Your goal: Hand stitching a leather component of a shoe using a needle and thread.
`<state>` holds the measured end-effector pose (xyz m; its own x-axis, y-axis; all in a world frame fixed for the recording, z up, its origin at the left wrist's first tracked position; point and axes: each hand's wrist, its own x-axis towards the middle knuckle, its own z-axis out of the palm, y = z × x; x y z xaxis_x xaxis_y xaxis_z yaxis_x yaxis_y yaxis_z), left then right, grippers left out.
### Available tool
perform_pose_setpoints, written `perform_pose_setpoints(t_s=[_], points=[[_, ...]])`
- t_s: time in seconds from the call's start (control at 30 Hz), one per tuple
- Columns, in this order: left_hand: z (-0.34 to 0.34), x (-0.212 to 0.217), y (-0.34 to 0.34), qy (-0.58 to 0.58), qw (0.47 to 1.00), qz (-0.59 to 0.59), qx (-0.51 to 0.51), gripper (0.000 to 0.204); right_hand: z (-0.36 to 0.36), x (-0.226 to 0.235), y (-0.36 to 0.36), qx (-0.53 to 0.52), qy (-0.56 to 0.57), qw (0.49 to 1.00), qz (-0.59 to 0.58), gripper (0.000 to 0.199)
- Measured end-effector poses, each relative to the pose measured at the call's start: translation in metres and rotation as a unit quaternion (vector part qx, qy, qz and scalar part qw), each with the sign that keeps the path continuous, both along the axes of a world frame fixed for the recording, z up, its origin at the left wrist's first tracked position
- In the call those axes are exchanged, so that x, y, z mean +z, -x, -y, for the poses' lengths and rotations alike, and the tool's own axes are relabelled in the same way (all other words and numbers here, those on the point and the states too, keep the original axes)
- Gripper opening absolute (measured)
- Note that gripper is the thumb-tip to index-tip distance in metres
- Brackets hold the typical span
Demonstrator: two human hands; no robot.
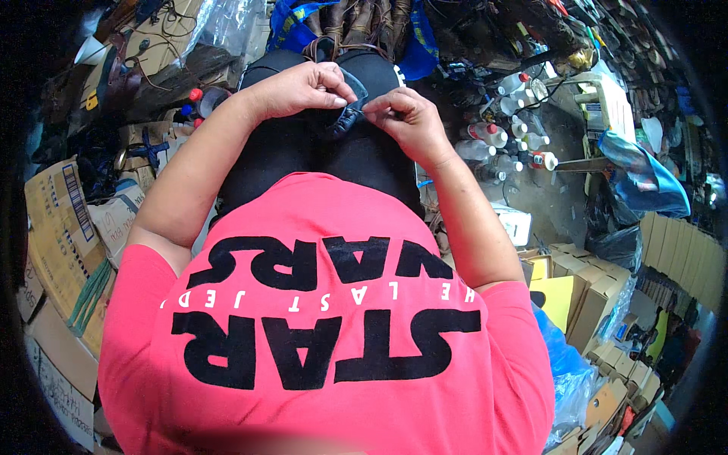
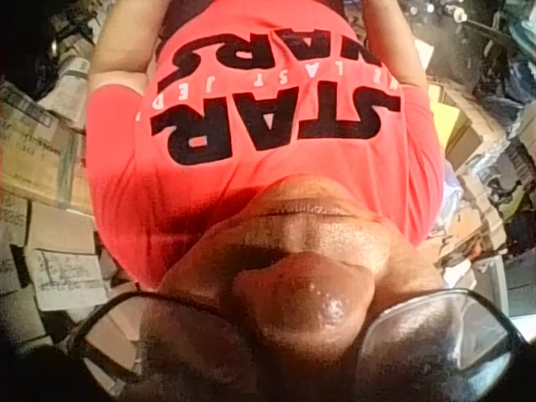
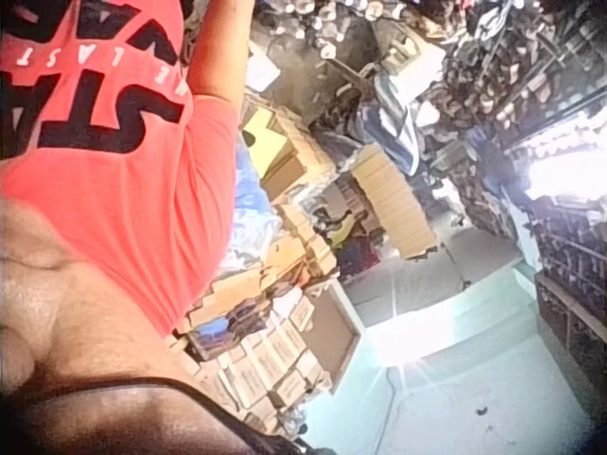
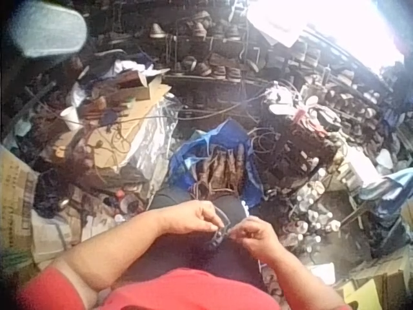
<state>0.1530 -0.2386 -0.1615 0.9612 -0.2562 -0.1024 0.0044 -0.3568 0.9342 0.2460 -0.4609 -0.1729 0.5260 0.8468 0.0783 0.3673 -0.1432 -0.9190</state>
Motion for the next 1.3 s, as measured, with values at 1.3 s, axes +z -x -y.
perform_pose_setpoints(t_s=[1.3], points=[[-0.077, 0.028, 0.093, 0.216, 0.925, 0.035, 0.312, 0.023, 0.171, 0.065, -0.043, -0.14, 0.016, 0.969, -0.201, 0.031]])
